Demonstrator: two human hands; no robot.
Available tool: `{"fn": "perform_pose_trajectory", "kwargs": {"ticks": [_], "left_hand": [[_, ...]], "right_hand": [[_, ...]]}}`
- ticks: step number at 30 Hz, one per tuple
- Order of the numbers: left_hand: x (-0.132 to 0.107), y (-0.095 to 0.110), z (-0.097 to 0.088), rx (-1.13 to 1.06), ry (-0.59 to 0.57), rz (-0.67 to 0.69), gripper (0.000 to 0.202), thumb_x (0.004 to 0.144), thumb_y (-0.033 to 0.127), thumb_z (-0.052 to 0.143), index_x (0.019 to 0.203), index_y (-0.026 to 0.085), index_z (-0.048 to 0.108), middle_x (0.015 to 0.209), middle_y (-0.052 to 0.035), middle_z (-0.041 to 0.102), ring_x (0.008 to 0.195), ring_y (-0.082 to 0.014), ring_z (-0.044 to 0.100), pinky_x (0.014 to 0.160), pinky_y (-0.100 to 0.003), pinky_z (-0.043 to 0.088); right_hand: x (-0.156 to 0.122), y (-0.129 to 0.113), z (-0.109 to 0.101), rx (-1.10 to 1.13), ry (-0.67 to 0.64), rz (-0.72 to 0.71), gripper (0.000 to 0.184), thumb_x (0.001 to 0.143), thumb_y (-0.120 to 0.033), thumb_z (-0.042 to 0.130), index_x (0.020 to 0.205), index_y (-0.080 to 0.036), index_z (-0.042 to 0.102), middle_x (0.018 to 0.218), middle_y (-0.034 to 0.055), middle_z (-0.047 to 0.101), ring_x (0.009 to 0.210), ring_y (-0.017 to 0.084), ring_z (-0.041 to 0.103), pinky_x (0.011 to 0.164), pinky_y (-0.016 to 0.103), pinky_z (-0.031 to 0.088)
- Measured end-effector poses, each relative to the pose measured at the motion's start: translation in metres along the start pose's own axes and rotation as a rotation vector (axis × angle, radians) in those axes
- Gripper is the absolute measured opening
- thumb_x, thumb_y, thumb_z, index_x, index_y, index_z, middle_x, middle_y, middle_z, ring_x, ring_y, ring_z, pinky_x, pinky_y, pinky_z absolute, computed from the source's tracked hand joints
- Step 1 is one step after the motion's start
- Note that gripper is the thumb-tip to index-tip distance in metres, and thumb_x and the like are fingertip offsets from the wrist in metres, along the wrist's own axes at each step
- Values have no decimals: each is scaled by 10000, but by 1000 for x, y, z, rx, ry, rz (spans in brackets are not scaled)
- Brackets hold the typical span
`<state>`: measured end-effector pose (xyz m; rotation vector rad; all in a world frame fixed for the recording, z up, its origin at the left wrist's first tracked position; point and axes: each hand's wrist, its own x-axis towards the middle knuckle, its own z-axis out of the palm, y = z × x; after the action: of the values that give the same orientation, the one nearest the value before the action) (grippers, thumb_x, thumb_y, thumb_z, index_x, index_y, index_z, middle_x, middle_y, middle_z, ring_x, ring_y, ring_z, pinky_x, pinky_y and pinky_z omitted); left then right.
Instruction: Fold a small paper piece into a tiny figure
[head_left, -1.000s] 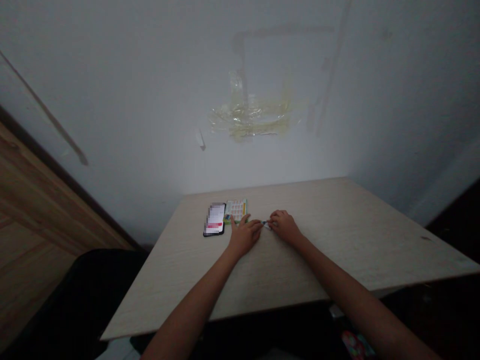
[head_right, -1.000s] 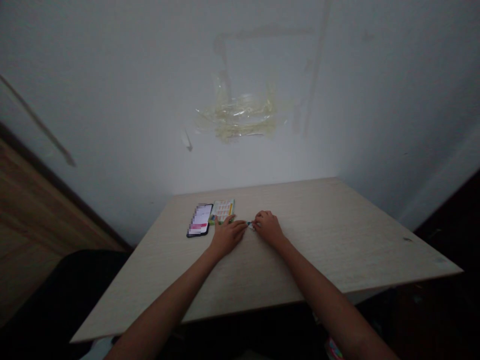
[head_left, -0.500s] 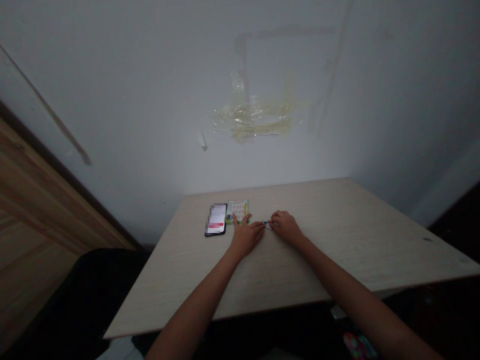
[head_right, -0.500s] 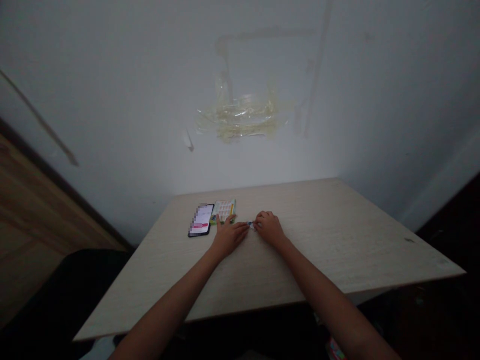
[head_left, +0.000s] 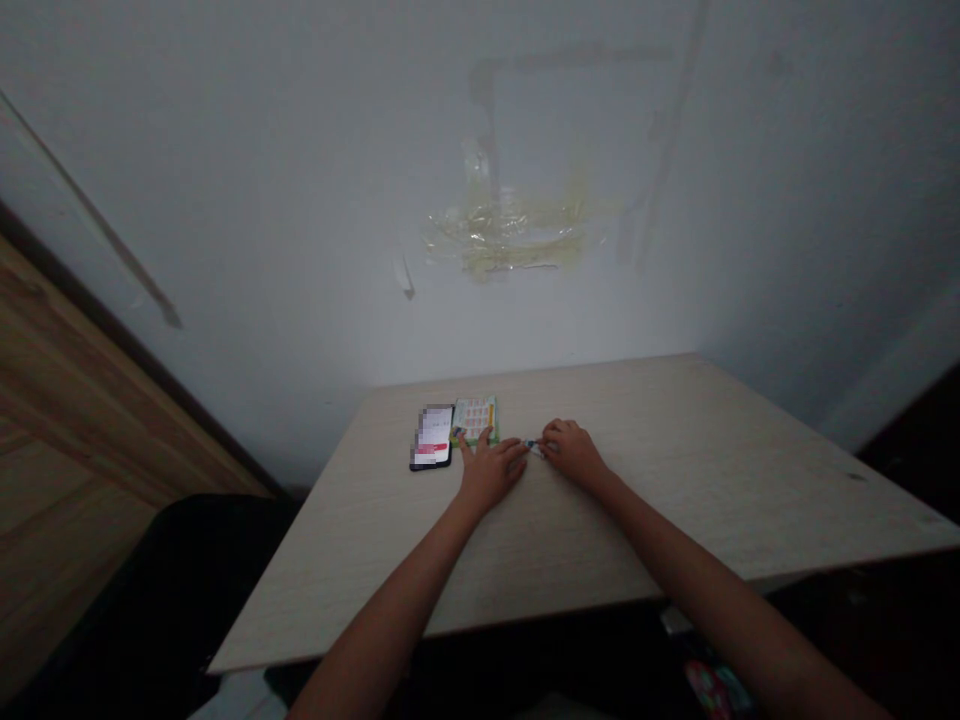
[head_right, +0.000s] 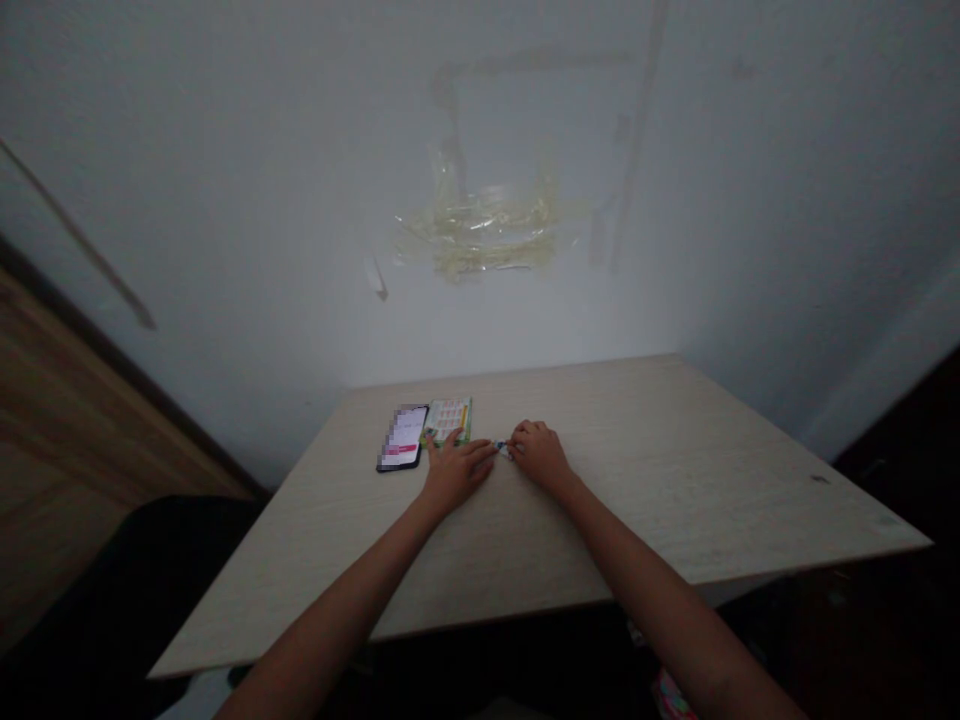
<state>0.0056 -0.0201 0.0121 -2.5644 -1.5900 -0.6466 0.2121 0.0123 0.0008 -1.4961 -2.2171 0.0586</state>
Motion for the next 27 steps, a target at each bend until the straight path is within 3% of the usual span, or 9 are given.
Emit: {"fn": "perform_pose_trajectory", "kwargs": {"ticks": [5,12,20,27], "left_hand": [[-1,0,-1,-2,10,13,310,924,422,514,1208,456,634,1289,38,662,1390,-371,338,1054,-787,-94],[-1,-1,2,-2,2,14,351,932,412,508,1265,362,610,1314,-20,647,1384,-343,360,1091,-760,-74],[0,0,0,-9,-38,45,344,941,423,492,1267,414,600,1305,5,652,1357,-333,397,1099,-755,-39],[-1,-1,-3,-20,-48,25,336,926,460,495,1239,446,619,1310,25,649,1362,-386,369,1048,-797,-64]], "right_hand": [[0,-1,0,-9,4,2,142,894,-304,613,946,-215,710,1083,61,651,1025,197,538,895,308,417],[1,0,1,8,7,4,133,890,-303,615,930,-220,710,1083,56,650,1033,198,538,907,314,415],[1,1,1,3,9,-2,141,892,-313,618,932,-211,707,1078,60,654,1013,198,545,890,308,419],[0,3,5,-6,17,0,151,900,-326,606,937,-218,706,1081,62,646,1022,200,540,885,310,421]]}}
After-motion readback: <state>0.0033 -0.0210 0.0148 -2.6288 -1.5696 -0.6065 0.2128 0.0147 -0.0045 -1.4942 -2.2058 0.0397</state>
